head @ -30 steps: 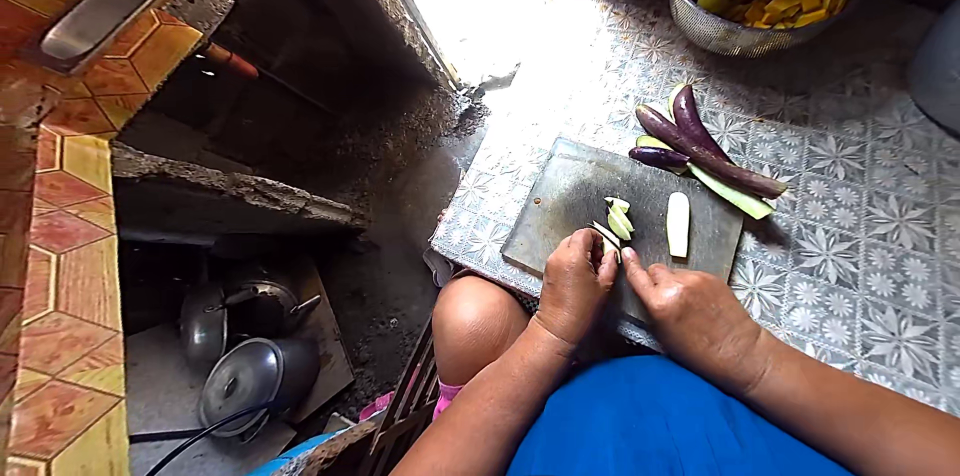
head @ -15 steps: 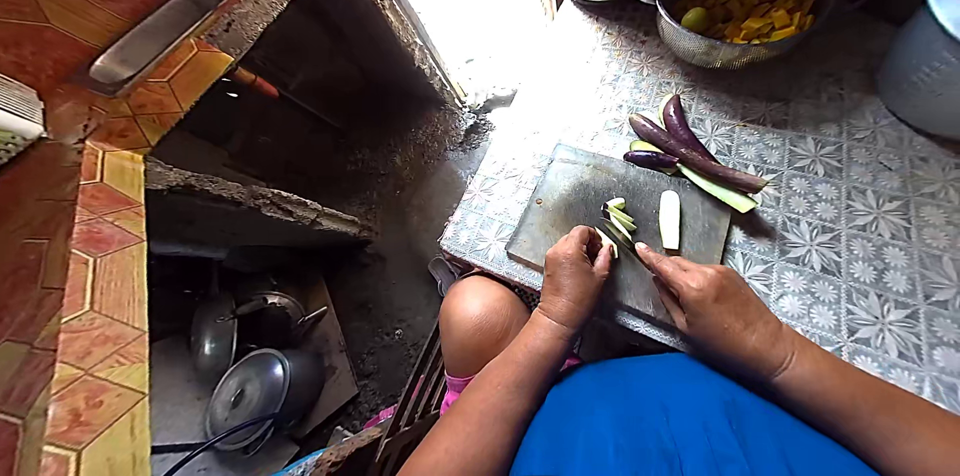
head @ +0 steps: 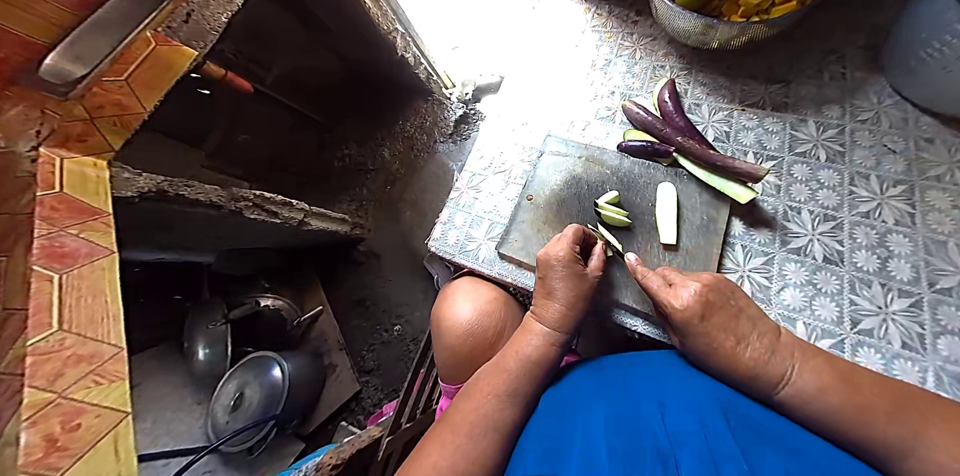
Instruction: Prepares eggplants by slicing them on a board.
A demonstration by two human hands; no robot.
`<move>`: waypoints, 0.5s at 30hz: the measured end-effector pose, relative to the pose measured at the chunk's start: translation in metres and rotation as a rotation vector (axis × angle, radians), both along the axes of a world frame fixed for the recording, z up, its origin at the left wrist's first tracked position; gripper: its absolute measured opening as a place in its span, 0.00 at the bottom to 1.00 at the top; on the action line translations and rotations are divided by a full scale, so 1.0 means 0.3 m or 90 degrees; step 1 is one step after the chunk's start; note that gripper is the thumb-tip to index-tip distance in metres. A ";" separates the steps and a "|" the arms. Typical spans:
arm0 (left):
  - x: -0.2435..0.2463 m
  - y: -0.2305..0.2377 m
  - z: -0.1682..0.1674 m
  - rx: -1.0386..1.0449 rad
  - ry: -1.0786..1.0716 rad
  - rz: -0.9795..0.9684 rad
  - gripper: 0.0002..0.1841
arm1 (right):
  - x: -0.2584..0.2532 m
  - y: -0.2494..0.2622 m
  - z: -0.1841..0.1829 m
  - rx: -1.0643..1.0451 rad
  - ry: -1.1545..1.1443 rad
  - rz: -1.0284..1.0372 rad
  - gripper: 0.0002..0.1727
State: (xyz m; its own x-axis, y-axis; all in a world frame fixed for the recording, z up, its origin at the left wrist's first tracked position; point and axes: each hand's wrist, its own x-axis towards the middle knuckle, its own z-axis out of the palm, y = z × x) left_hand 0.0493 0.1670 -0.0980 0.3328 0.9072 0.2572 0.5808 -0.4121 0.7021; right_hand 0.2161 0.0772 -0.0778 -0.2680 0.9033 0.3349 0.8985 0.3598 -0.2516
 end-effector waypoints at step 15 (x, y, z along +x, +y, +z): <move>-0.011 -0.005 -0.008 0.030 0.009 -0.020 0.04 | -0.057 0.084 0.012 -0.078 -0.039 -0.020 0.25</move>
